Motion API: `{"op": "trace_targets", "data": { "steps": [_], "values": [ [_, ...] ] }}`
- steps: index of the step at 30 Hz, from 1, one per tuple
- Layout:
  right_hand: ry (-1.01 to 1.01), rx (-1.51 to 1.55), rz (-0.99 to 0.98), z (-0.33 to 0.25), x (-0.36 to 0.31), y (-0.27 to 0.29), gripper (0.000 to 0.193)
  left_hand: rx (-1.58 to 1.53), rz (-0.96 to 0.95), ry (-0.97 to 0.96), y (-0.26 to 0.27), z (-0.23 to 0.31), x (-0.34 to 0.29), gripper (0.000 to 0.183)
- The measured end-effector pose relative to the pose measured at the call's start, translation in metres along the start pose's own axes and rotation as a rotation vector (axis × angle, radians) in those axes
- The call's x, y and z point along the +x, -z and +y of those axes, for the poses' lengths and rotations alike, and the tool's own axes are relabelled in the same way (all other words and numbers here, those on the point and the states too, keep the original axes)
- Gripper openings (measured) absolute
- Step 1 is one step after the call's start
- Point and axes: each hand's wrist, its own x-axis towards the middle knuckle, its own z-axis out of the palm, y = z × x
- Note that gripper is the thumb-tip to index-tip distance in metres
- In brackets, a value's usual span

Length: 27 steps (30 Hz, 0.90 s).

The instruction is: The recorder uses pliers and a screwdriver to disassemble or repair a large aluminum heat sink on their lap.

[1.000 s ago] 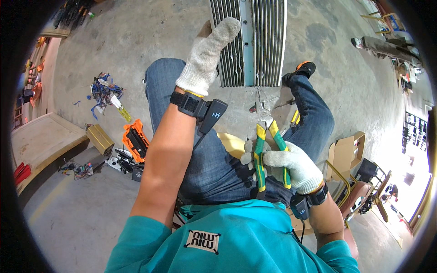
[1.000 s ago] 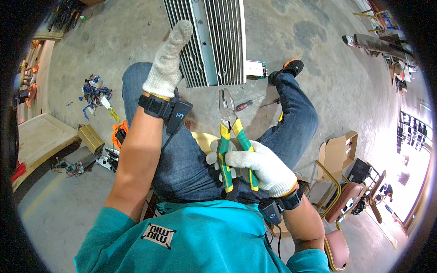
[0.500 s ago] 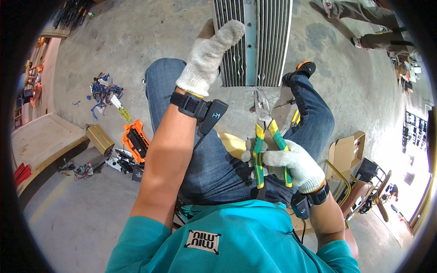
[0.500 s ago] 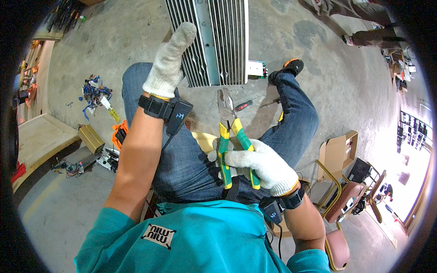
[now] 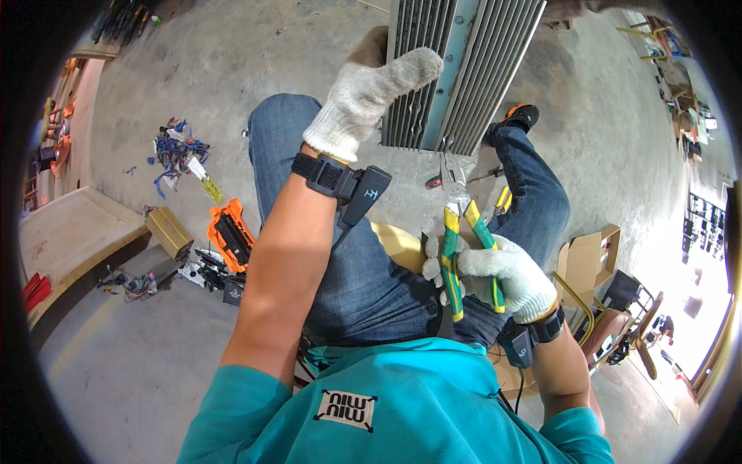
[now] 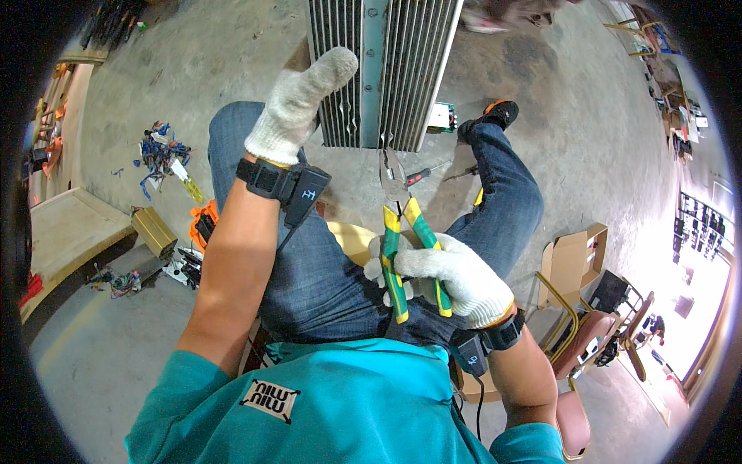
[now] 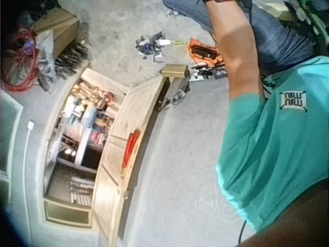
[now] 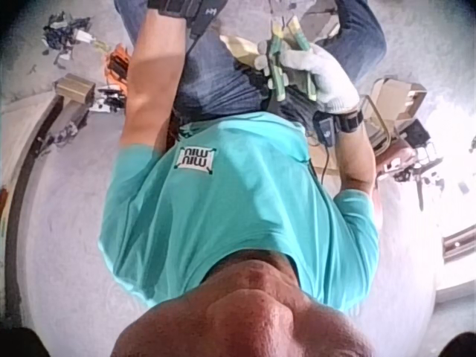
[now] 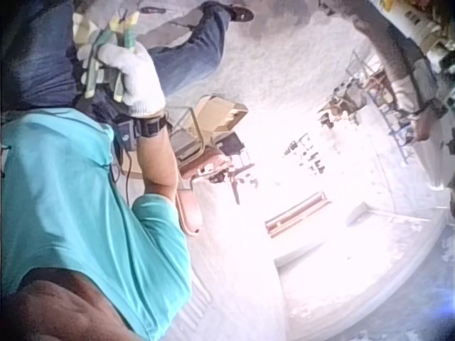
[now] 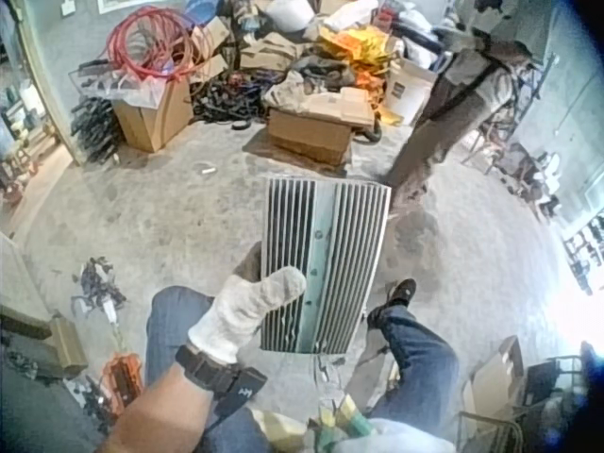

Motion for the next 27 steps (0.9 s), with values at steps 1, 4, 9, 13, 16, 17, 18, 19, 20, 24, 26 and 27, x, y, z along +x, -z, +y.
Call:
{"op": "trace_targets", "data": {
  "steps": [1, 4, 9, 13, 16, 17, 18, 19, 20, 24, 26, 27],
  "values": [
    [0.004, 0.007, -0.02, 0.001, 0.0, 0.0, 0.053, 0.004, -0.004, 0.002, 0.0, 0.0, 0.0, 0.091],
    [0.007, 0.026, -0.025, 0.004, 0.001, -0.002, 0.053, -0.023, -0.005, 0.014, 0.001, -0.003, -0.001, 0.089],
    [-0.025, 0.028, -0.028, 0.001, 0.0, -0.005, 0.052, -0.15, -0.042, -0.017, 0.008, -0.019, -0.001, 0.068],
    [-0.016, 0.058, -0.066, 0.001, -0.001, -0.007, 0.053, -0.253, -0.096, -0.037, 0.018, -0.035, 0.003, 0.048],
    [0.009, 0.12, -0.122, 0.002, -0.001, -0.008, 0.054, -0.263, 0.003, -0.016, 0.017, -0.04, 0.008, 0.055],
    [0.013, 0.14, -0.145, 0.002, -0.001, -0.009, 0.054, -0.264, 0.058, 0.0, 0.014, -0.04, 0.009, 0.057],
    [0.003, 0.166, -0.158, 0.002, -0.001, -0.009, 0.054, -0.264, 0.114, 0.016, 0.011, -0.038, 0.01, 0.059],
    [0.024, 0.171, -0.179, 0.001, -0.001, -0.009, 0.056, -0.241, 0.201, 0.066, 0.008, -0.035, 0.009, 0.059],
    [0.032, 0.182, -0.19, 0.001, 0.0, -0.01, 0.057, -0.364, 0.203, 0.157, 0.005, -0.029, 0.006, 0.058],
    [0.03, 0.162, -0.187, -0.002, -0.002, -0.014, 0.06, -0.405, 0.226, 0.103, -0.01, -0.011, 0.001, 0.066],
    [0.062, 0.109, -0.175, -0.004, -0.003, -0.016, 0.059, -0.427, 0.177, 0.1, -0.015, -0.005, 0.0, 0.069],
    [0.073, 0.084, -0.168, -0.004, -0.004, -0.017, 0.059, -0.447, 0.183, 0.149, -0.016, -0.002, 0.0, 0.072]
  ]
}}
